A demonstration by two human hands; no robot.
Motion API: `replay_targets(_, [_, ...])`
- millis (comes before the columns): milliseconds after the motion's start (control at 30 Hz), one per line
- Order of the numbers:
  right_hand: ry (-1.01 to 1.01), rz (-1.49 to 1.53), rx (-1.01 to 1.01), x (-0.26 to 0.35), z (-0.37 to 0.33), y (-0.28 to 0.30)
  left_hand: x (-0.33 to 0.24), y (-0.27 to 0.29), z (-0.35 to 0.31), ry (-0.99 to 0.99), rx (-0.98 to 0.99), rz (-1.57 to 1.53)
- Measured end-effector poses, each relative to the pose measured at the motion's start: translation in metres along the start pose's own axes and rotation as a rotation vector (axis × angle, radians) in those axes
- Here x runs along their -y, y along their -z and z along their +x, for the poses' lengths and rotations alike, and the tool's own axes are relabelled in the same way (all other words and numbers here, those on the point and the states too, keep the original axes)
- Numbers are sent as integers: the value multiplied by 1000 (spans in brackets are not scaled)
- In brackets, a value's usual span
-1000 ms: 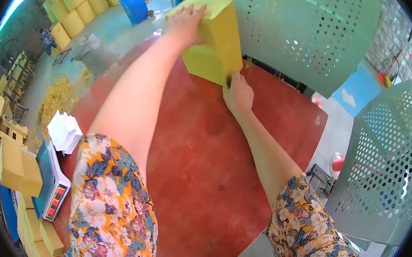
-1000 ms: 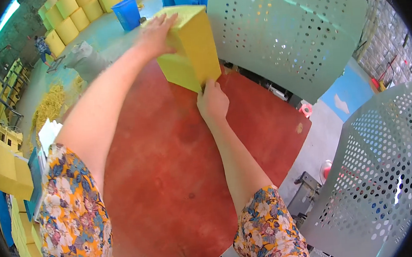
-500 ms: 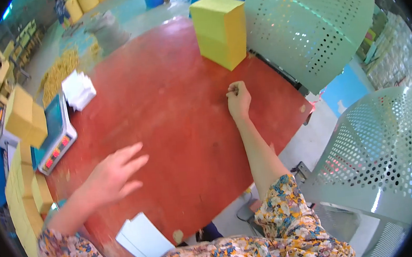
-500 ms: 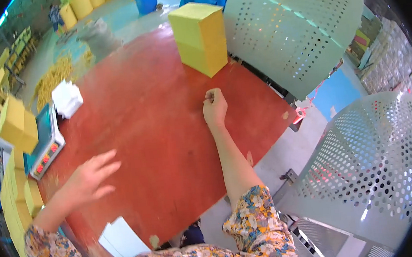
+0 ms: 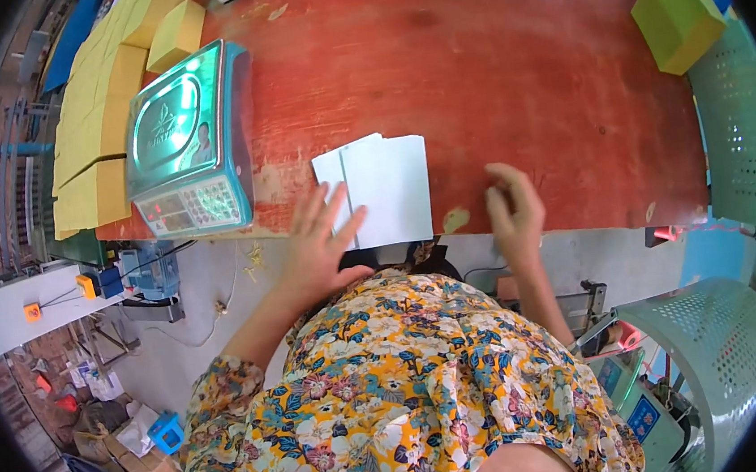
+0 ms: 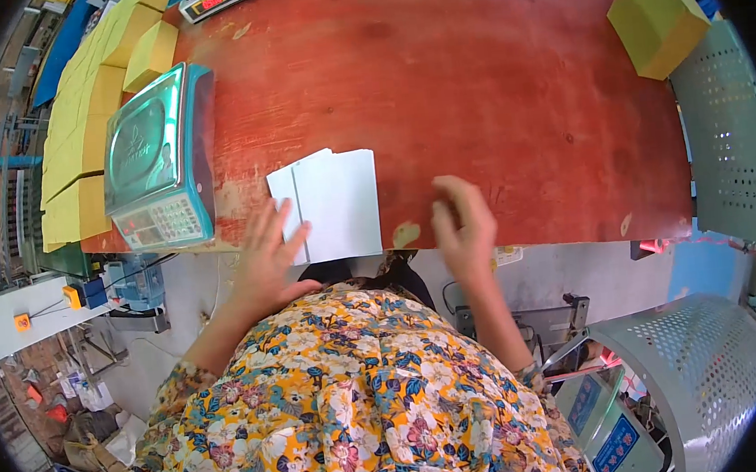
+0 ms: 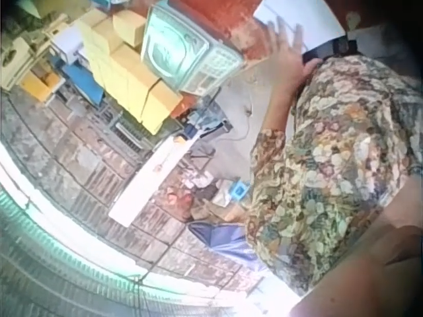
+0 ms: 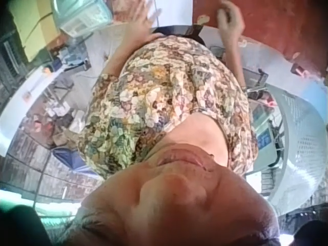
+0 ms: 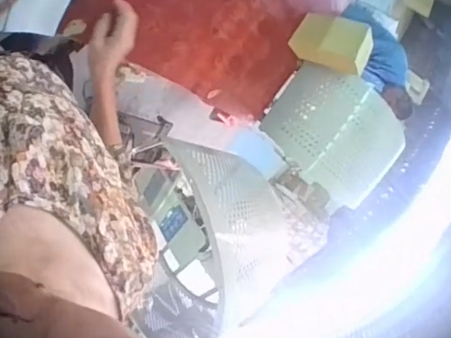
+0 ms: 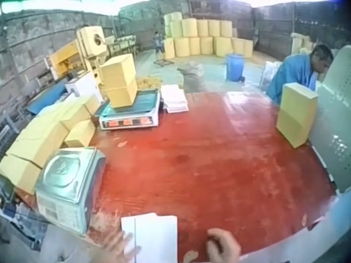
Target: Weigh stacks of textured yellow manufactured sheets on an electronic scale and organize them on a workbench.
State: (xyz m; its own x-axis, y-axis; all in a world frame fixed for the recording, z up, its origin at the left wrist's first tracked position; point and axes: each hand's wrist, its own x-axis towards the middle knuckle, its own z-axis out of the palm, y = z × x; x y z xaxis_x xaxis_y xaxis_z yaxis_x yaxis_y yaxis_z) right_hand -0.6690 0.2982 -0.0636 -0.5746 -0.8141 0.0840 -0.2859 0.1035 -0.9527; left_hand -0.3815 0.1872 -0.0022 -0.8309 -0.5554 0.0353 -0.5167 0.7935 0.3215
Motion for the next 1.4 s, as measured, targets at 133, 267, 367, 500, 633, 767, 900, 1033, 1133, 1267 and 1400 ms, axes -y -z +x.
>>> replay_targets(133, [364, -484, 162, 33, -18, -44, 9, -25, 0, 22, 19, 72])
replay_targets(267, [383, -683, 129, 14, -30, -66, 33, -61, 24, -215, -119, -169])
replay_targets(367, [389, -725, 92, 10, -33, -83, 32, -51, 43, -215, -54, -98])
replay_targets(500, [387, -757, 67, 9, -23, -106, 52, -44, 50, -329, -40, -204])
replay_targets(633, [391, -817, 30, 9, -26, -125, 75, -1, 10, -356, -56, -495])
replay_targets(767, [212, -861, -45, 31, -29, -140, 172, 113, -67, -134, 230, -1388])
replay_targets(900, [392, -698, -169, 140, -33, -234, 320, 150, -133, 196, -373, -1434])
replay_targets(1033, [571, -297, 50, 222, -49, -354, 389, 206, -157, 214, -530, -1157])
replay_targets(1133, [544, -98, 166, 255, -57, -414, 423, 215, -129, 362, -367, -1135])
replay_targets(1267, [365, 92, 264, 260, -61, -436, 465, 201, -73, 512, -250, -1233])
replay_targets(1400, [289, 141, 259, 247, -51, -432, 498, 187, -6, 493, -283, -1138])
